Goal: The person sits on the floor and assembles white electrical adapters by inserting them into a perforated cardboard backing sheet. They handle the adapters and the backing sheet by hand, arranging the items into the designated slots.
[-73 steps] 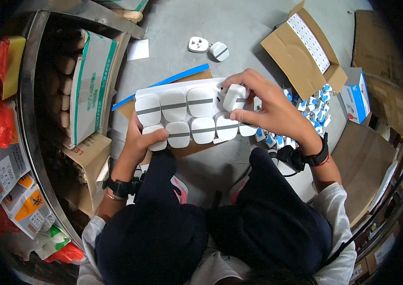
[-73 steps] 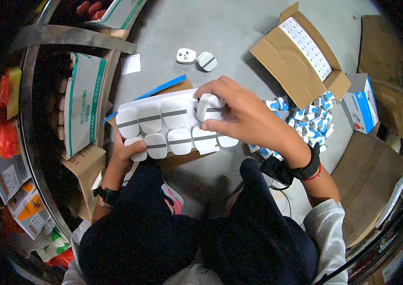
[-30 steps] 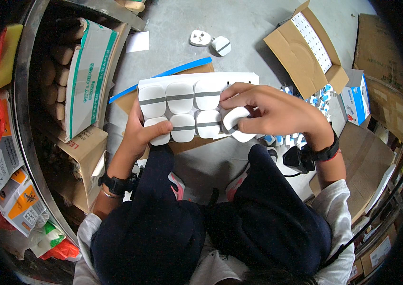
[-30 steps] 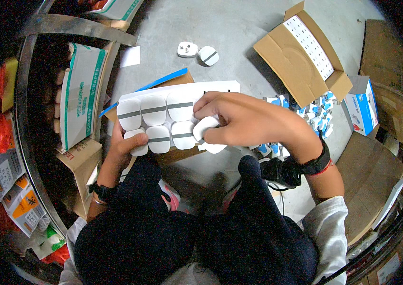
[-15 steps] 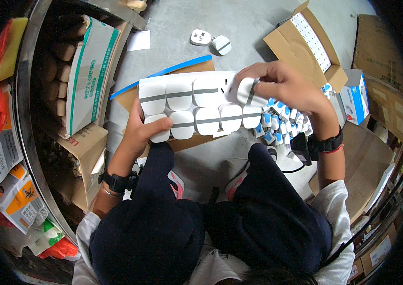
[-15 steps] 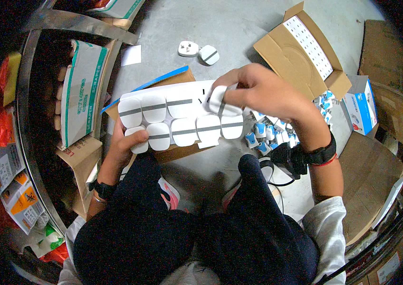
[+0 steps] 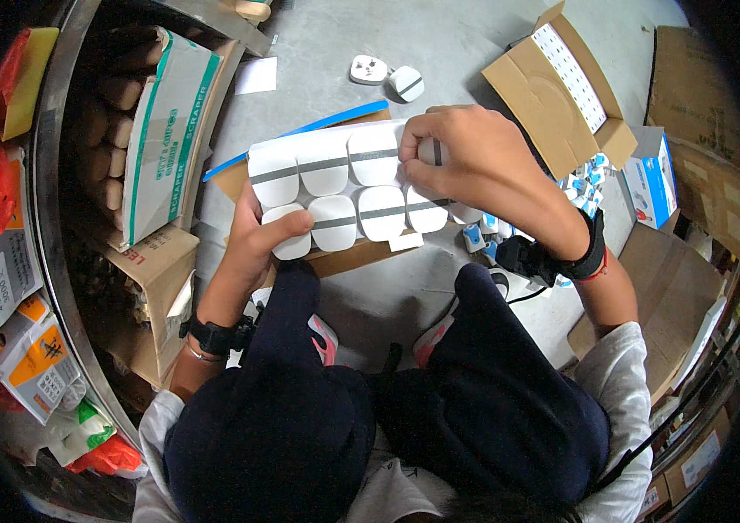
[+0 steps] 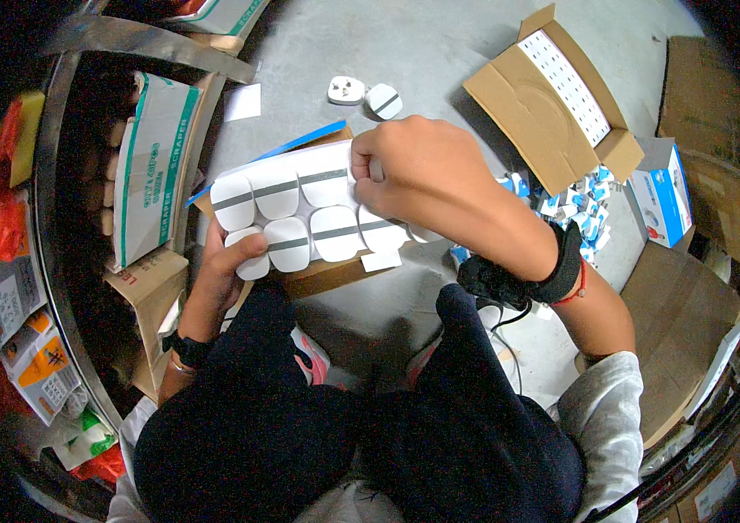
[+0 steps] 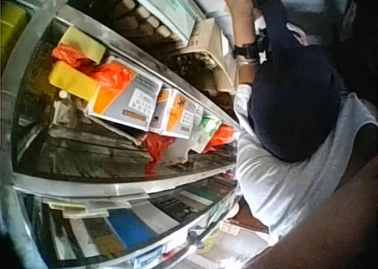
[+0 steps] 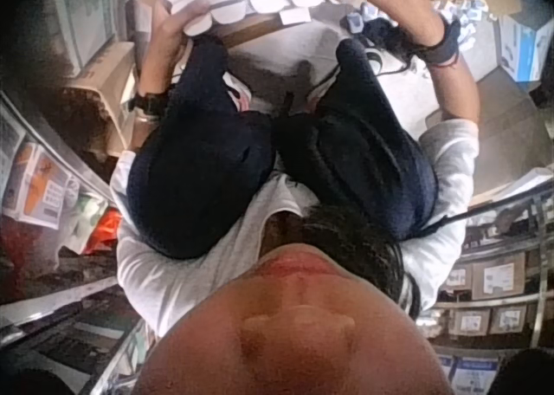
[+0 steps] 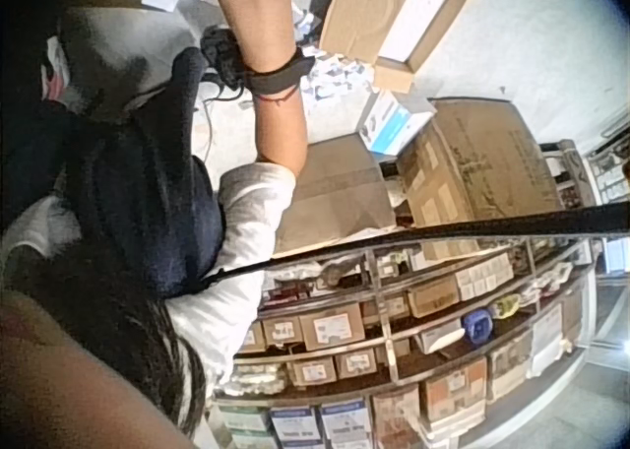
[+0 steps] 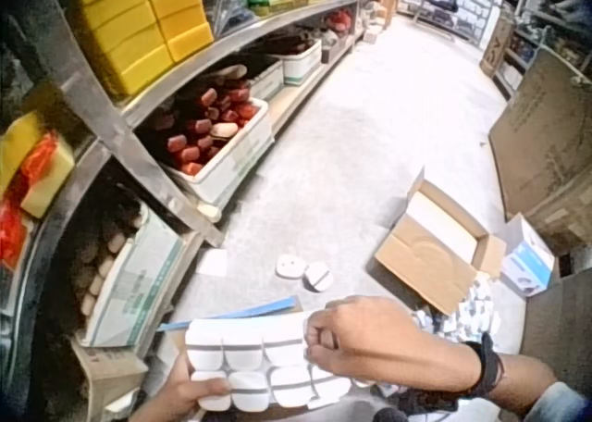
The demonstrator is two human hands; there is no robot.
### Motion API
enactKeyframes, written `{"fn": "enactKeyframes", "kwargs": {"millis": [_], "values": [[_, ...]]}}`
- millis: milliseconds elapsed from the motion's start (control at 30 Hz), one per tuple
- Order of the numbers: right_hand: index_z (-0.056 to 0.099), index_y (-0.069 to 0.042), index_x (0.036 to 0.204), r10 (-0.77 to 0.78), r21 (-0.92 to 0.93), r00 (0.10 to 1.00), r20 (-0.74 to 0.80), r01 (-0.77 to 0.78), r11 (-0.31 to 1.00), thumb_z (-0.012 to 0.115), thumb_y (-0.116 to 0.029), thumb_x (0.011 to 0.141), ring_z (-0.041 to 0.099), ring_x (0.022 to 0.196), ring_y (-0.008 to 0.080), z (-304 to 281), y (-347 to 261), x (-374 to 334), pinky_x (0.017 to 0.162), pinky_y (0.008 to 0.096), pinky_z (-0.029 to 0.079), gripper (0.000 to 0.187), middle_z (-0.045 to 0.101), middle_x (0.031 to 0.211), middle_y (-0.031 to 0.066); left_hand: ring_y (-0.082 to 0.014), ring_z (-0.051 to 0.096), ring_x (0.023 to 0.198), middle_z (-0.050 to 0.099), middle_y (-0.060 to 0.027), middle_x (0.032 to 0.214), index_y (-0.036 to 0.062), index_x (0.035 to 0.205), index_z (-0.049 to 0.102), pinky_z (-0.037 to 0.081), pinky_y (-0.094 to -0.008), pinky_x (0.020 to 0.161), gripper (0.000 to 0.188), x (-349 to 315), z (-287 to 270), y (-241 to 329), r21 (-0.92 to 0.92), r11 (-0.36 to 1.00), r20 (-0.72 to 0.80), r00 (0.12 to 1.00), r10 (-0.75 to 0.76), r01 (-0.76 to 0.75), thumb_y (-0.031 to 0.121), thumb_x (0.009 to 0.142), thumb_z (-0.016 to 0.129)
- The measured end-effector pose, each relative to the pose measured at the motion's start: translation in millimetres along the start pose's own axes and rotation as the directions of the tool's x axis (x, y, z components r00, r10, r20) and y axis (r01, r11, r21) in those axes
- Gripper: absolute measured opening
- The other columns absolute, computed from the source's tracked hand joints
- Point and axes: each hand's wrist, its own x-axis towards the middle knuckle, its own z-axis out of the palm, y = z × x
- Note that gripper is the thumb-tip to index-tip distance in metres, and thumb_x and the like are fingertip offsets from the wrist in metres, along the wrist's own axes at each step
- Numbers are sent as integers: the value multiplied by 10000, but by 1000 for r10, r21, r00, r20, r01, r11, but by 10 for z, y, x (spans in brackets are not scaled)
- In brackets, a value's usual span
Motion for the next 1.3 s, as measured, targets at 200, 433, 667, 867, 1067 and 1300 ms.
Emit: {"fn": "enactKeyframes", "kwargs": {"millis": [200, 433, 667, 867, 1067, 1300], "values": [[681, -117, 720, -40, -188, 973, -226, -4, 982, 673, -188, 708, 635, 789, 293, 127, -95, 61, 638, 410, 514, 72, 657, 750, 100, -241, 554, 1135, 547, -144, 1222, 11, 1340, 361, 457, -369, 972, 786, -27, 56, 42, -36, 998, 0, 999, 43, -43, 156, 705, 800], [699, -109, 718, -104, -134, 977, -186, 79, 988, 659, -168, 712, 630, 779, 297, 157, 46, 140, 658, 403, 517, 71, 654, 760, 106, -239, 551, 1138, 546, -140, 1226, 17, 1346, 356, 454, -368, 976, 779, -4, 68, 32, -64, 996, 3, 998, 60, -60, 156, 718, 795], [713, -98, 768, -87, -159, 961, -263, 45, 986, 662, -176, 729, 632, 766, 307, 79, 252, 200, 672, 406, 516, 101, 664, 783, 126, -236, 548, 1141, 544, -135, 1225, 22, 1343, 364, 453, -363, 976, 766, 29, 31, -32, -73, 997, -20, 999, 27, -29, 145, 719, 790], [721, -87, 848, 15, -134, 855, -518, -99, 986, 659, -227, 826, 663, 648, 238, -253, 613, 251, 627, 354, 514, 155, 705, 802, 91, -233, 553, 1133, 543, -130, 1224, 28, 1340, 373, 456, -362, 977, 745, 45, 15, -40, -99, 995, -21, 1000, 6, -8, 123, 721, 776], [731, -104, 985, 303, 250, 877, -374, -219, 943, 512, -485, 959, 609, 773, 149, -385, 856, 173, 658, 270, 488, 441, 664, 824, 42, -233, 559, 1124, 546, -126, 1220, 31, 1340, 376, 464, -365, 970, 737, 47, 31, -51, -112, 994, -47, 999, 14, -20, 112, 724, 774], [632, -28, 962, 278, 968, 939, 203, -150, -201, 375, -407, 1024, 457, 673, 120, -152, 1213, -10, 527, 207, 452, 463, 505, 911, 68, -222, 570, 1104, 548, -120, 1211, 33, 1339, 380, 486, -354, 935, 725, 56, -18, -65, -120, 993, -51, 999, -10, 4, 119, 736, 773]]}}
